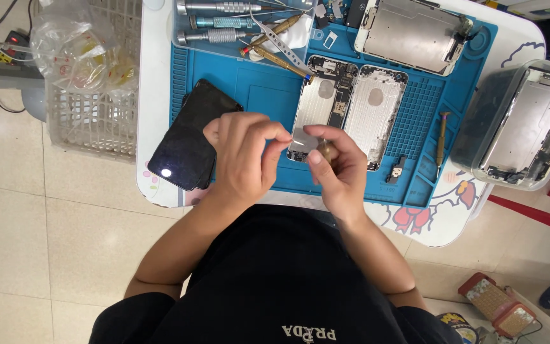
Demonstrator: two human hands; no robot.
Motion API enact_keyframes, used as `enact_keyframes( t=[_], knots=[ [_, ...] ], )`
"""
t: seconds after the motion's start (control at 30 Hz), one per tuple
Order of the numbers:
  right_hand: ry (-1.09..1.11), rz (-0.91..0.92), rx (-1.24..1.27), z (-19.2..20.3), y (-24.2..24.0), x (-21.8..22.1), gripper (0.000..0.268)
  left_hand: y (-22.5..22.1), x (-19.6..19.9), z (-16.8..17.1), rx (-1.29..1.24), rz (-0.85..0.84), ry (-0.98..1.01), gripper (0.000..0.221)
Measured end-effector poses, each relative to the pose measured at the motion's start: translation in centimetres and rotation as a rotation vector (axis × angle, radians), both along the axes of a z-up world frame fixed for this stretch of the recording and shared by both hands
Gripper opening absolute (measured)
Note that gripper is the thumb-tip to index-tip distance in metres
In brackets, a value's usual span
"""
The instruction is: Repairing a mobile phone by manipulating internal components with precision tools on a dedicated workbench.
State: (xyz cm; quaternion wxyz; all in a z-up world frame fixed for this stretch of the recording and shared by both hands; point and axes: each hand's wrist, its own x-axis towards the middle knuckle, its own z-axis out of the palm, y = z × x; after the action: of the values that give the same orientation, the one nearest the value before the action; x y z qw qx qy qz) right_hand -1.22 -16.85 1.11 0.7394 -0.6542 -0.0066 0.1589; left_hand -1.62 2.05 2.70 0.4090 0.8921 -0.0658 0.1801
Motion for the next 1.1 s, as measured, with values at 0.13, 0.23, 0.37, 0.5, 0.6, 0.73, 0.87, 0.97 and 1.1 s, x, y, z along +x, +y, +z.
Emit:
enact_keyframes(
  t=[0.13,0.23,0.37,0.5,0.6,0.73,0.87,0.97,1.1],
  knots=[
    [0.11,-0.019,0.216,-1.2,0.0,0.3,0.028,-0.5,-0.7,-0.4,0.052,0.028,-0.125,0.007],
    [0.099,-0.079,0.291,-3.1,-0.4,-0.2,0.023,-0.7,-0.7,-0.8,0.114,0.059,-0.168,0.007],
    [0.115,-0.119,0.304,-3.2,-0.3,-0.1,0.017,-0.7,-0.6,-1.4,0.16,0.055,-0.241,0.007],
    [0.195,-0.109,0.364,-2.6,-0.3,0.3,0.012,-0.8,-0.8,-2.1,0.208,0.074,-0.325,0.011],
    [0.236,-0.088,0.386,-2.2,-0.4,0.7,0.01,-0.4,-0.8,-2.0,0.194,0.051,-0.326,0.015],
    [0.273,0.004,0.386,-2.2,-0.7,1.2,0.009,0.3,-0.8,-2.0,0.196,-0.029,-0.356,0.016],
    [0.211,-0.02,0.339,-1.2,-0.7,1.5,0.009,1.0,-0.5,-0.9,0.117,-0.075,-0.308,0.022],
    [-0.003,-0.012,0.121,0.2,-0.3,1.7,0.01,1.3,-0.4,0.1,-0.089,-0.123,-0.101,0.026],
    [-0.085,0.079,0.033,1.0,0.3,1.8,0.01,1.4,-0.4,0.2,-0.212,-0.147,0.001,0.017]
  ],
)
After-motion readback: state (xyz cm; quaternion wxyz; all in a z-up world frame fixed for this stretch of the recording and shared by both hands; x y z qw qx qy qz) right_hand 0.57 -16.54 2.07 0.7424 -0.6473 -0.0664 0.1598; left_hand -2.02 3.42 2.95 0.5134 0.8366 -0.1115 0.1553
